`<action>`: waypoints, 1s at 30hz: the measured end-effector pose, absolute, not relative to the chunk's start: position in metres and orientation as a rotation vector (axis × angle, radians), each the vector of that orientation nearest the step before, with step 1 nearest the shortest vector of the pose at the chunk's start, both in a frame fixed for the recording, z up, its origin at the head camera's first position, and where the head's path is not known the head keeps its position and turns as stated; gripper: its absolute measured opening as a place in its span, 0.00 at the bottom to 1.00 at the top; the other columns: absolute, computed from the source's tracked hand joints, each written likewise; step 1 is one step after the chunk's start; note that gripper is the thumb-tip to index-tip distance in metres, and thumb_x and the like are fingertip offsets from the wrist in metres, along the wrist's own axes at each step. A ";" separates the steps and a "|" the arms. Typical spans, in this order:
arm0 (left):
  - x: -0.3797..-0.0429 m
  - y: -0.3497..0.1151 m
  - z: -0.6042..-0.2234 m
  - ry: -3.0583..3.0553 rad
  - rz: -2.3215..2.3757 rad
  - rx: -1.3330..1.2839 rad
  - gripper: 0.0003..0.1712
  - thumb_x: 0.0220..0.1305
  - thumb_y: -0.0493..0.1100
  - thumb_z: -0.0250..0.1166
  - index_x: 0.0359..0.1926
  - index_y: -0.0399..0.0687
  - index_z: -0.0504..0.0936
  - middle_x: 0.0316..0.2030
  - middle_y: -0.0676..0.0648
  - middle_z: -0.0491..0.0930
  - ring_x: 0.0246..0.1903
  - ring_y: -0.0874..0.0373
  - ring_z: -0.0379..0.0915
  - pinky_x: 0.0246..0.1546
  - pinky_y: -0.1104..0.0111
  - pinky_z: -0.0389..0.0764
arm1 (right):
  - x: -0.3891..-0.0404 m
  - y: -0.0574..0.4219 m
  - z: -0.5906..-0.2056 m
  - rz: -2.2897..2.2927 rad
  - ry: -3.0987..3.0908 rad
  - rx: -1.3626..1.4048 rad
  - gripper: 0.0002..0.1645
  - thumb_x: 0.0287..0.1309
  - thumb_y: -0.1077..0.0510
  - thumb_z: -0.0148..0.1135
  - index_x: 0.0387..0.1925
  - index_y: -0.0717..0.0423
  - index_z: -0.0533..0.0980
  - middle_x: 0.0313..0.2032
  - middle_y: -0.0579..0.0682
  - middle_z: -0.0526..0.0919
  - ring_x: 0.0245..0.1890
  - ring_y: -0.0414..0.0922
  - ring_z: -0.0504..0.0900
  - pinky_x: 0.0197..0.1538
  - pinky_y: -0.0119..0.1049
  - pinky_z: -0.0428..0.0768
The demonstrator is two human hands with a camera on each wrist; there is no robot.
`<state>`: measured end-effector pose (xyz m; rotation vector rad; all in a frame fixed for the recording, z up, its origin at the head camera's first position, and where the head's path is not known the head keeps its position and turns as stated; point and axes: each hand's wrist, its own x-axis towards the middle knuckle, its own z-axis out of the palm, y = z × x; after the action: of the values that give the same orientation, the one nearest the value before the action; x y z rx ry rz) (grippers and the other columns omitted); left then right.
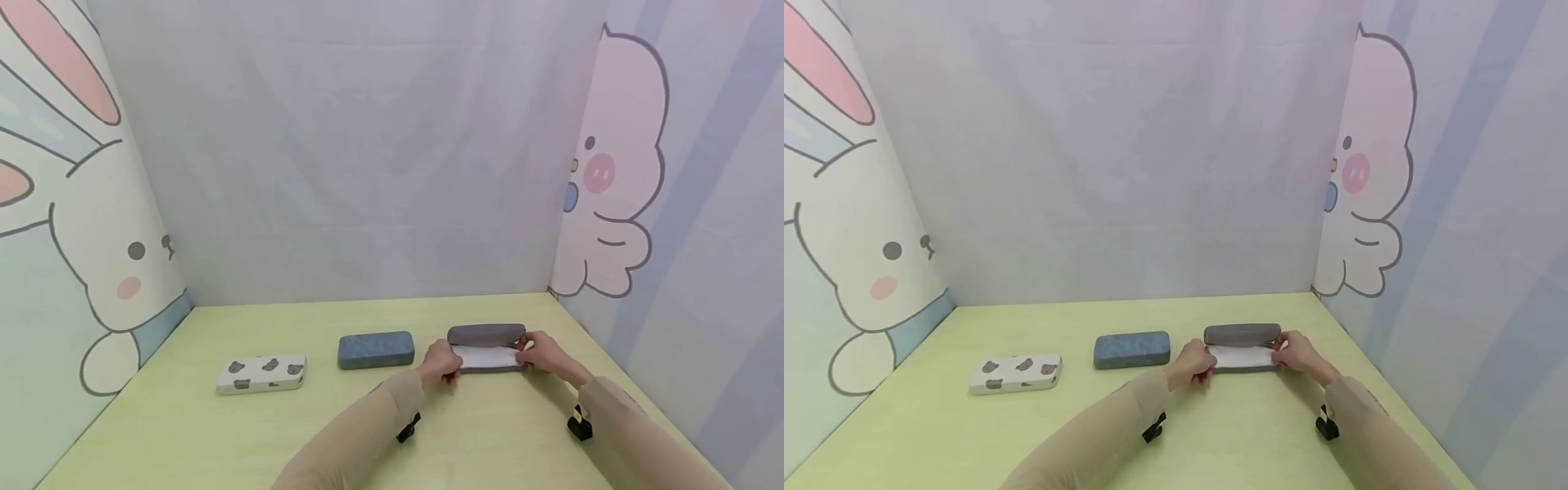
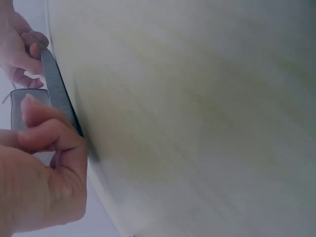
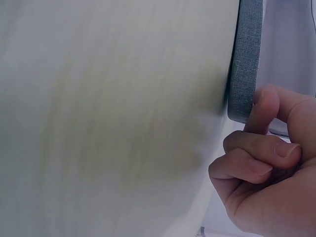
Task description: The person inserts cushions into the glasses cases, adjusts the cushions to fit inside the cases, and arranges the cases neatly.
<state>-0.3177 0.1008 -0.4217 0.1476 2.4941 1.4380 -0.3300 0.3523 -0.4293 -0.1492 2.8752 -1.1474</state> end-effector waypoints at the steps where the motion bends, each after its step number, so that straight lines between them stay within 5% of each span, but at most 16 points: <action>1: -0.317 0.100 -0.421 2.447 1.466 0.138 0.19 0.56 0.27 0.53 0.10 0.42 0.69 0.05 0.51 0.66 0.05 0.62 0.63 0.06 0.76 0.60 | -0.329 0.352 -0.429 -1.149 2.878 -0.138 0.06 0.50 0.64 0.62 0.32 0.63 0.74 0.17 0.44 0.75 0.15 0.36 0.73 0.20 0.27 0.69; 12: -0.318 0.097 -0.421 2.193 1.622 0.068 0.04 0.56 0.26 0.49 0.30 0.33 0.70 0.08 0.49 0.69 0.07 0.61 0.68 0.07 0.78 0.69 | -0.327 0.354 -0.427 -1.088 2.865 -0.039 0.10 0.54 0.60 0.63 0.32 0.60 0.70 0.13 0.45 0.71 0.14 0.38 0.66 0.17 0.29 0.62; 18: -0.321 0.087 -0.422 2.080 1.689 0.085 0.03 0.63 0.30 0.57 0.32 0.33 0.71 0.11 0.47 0.71 0.09 0.60 0.71 0.12 0.74 0.77 | -0.322 0.356 -0.417 -1.054 2.780 -0.055 0.15 0.59 0.55 0.63 0.37 0.62 0.69 0.17 0.47 0.74 0.13 0.39 0.69 0.17 0.30 0.70; 20: -0.322 0.083 -0.423 2.066 1.684 0.096 0.10 0.63 0.34 0.62 0.38 0.30 0.72 0.12 0.47 0.72 0.10 0.60 0.71 0.14 0.73 0.79 | -0.321 0.358 -0.413 -1.052 2.736 -0.051 0.20 0.61 0.51 0.63 0.42 0.64 0.68 0.20 0.49 0.76 0.13 0.40 0.71 0.18 0.32 0.74; 23: -0.324 0.077 -0.422 2.052 1.665 0.113 0.39 0.59 0.38 0.69 0.63 0.24 0.57 0.13 0.47 0.74 0.11 0.60 0.71 0.16 0.71 0.81 | -0.320 0.363 -0.410 -1.056 2.687 -0.055 0.33 0.61 0.45 0.62 0.55 0.66 0.65 0.22 0.50 0.80 0.14 0.41 0.75 0.19 0.36 0.78; 27: -0.327 0.073 -0.420 2.022 1.646 0.208 0.66 0.53 0.35 0.73 0.74 0.47 0.29 0.16 0.43 0.78 0.11 0.57 0.73 0.17 0.65 0.83 | -0.322 0.369 -0.411 -1.081 2.612 -0.135 0.54 0.57 0.43 0.66 0.71 0.62 0.46 0.25 0.52 0.81 0.16 0.42 0.77 0.22 0.38 0.81; 30: -0.330 0.072 -0.419 1.972 1.622 0.286 0.65 0.52 0.30 0.72 0.74 0.58 0.33 0.19 0.39 0.81 0.12 0.54 0.76 0.20 0.61 0.85 | -0.323 0.371 -0.412 -1.101 2.545 -0.205 0.66 0.53 0.46 0.70 0.74 0.58 0.34 0.26 0.54 0.80 0.17 0.43 0.78 0.23 0.38 0.81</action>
<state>-0.3297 0.0724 -0.4193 0.2858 1.9722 1.6219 -0.3233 0.3714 -0.4119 -0.2053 2.5453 -1.1015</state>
